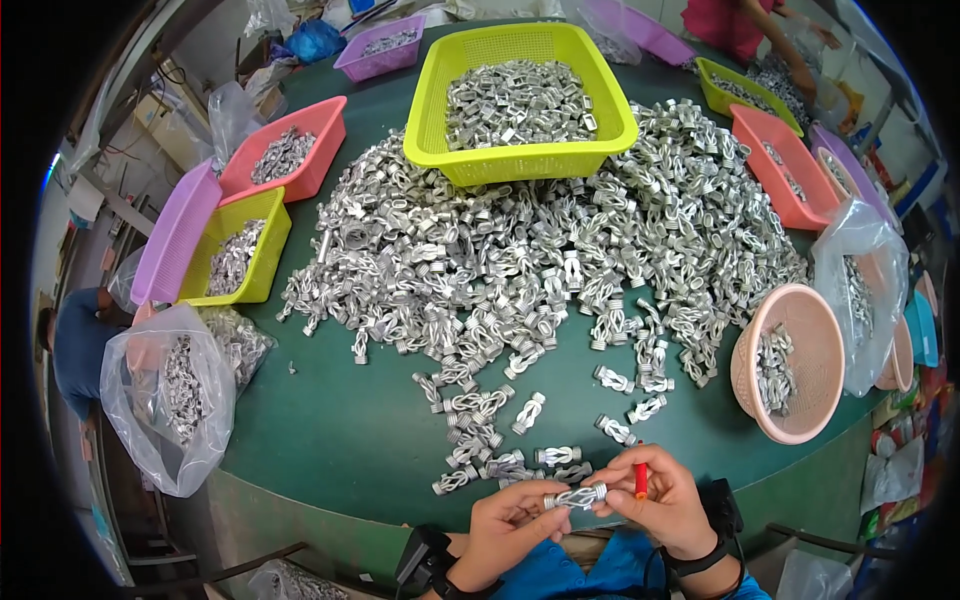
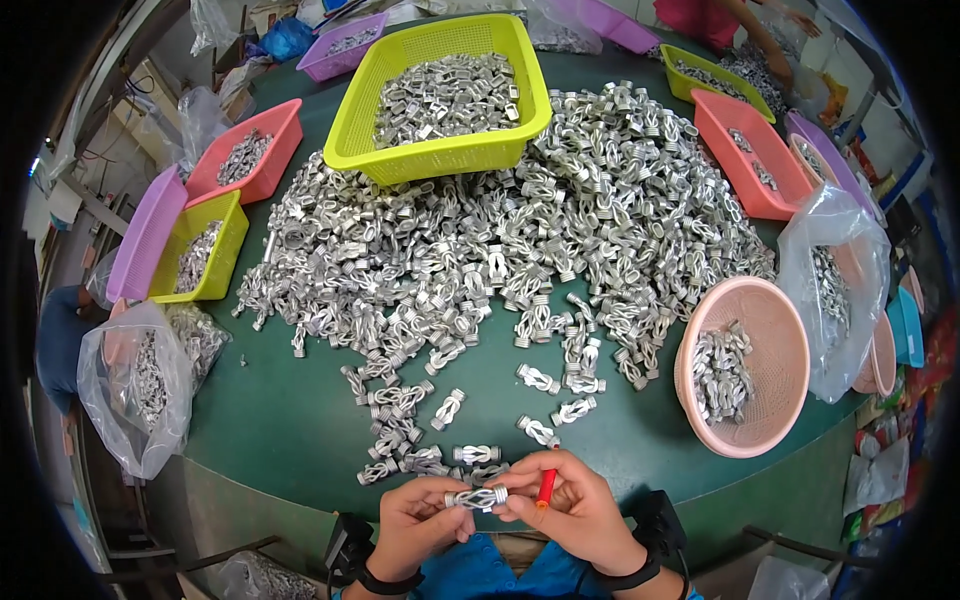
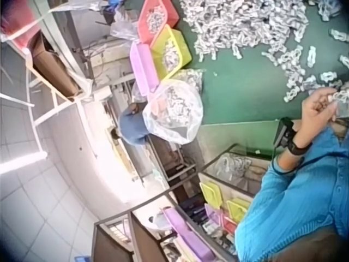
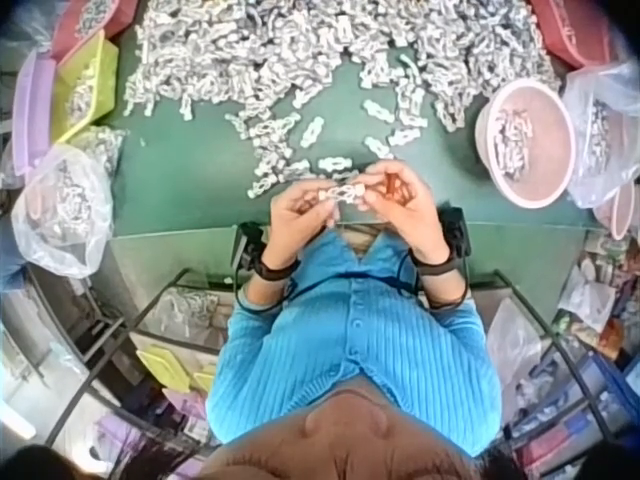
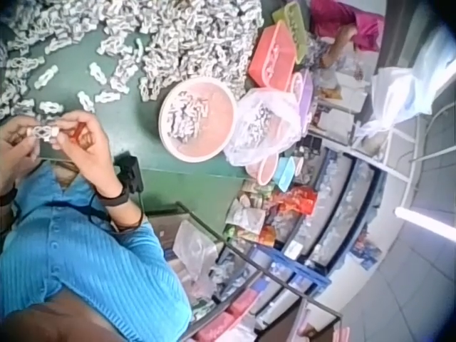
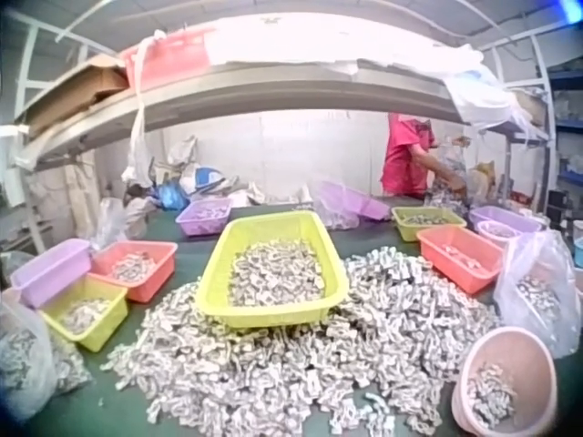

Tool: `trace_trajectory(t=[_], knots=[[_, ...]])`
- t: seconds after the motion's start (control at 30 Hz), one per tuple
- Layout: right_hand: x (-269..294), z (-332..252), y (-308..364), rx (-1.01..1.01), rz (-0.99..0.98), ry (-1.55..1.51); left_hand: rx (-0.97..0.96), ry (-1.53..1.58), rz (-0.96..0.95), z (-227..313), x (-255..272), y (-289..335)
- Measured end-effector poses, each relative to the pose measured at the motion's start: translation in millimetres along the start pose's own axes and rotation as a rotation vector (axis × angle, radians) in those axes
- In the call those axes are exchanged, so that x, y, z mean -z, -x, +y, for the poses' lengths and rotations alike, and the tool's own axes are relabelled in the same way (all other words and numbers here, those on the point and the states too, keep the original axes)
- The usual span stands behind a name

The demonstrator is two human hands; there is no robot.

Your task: Sort and count metal clips from a large pile into separate bins and plastic bags.

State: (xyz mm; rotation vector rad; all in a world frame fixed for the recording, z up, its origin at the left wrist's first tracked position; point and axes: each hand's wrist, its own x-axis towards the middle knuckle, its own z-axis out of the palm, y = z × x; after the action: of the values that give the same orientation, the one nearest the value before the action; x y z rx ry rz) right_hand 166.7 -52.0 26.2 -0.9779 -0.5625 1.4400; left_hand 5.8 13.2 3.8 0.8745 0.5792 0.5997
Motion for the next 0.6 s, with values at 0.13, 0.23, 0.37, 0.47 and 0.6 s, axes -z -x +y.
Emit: trace_trajectory(t=[0.13,0.23,0.37,0.47,0.6], knots=[[0.9,1.9,-0.2,0.093,0.122,0.209,0.099,-0.082,0.055,3.8,-4.7,3.3],[2.8,8.0,2.7,0.325,0.242,0.445,0.182,0.019,0.207,1.4,-11.2,7.2],[5.2,16.3,25.9,0.015,-0.218,0.121,0.249,0.040,0.306,-1.9,-17.4,19.3],[-1.7,29.4,20.8,0.000,-0.071,0.137,0.232,0.216,0.460,-6.2,-19.4,24.4],[11.6,30.2,14.2,0.067,0.083,0.361,0.250,-0.076,0.333,-14.3,-7.5,27.6]])
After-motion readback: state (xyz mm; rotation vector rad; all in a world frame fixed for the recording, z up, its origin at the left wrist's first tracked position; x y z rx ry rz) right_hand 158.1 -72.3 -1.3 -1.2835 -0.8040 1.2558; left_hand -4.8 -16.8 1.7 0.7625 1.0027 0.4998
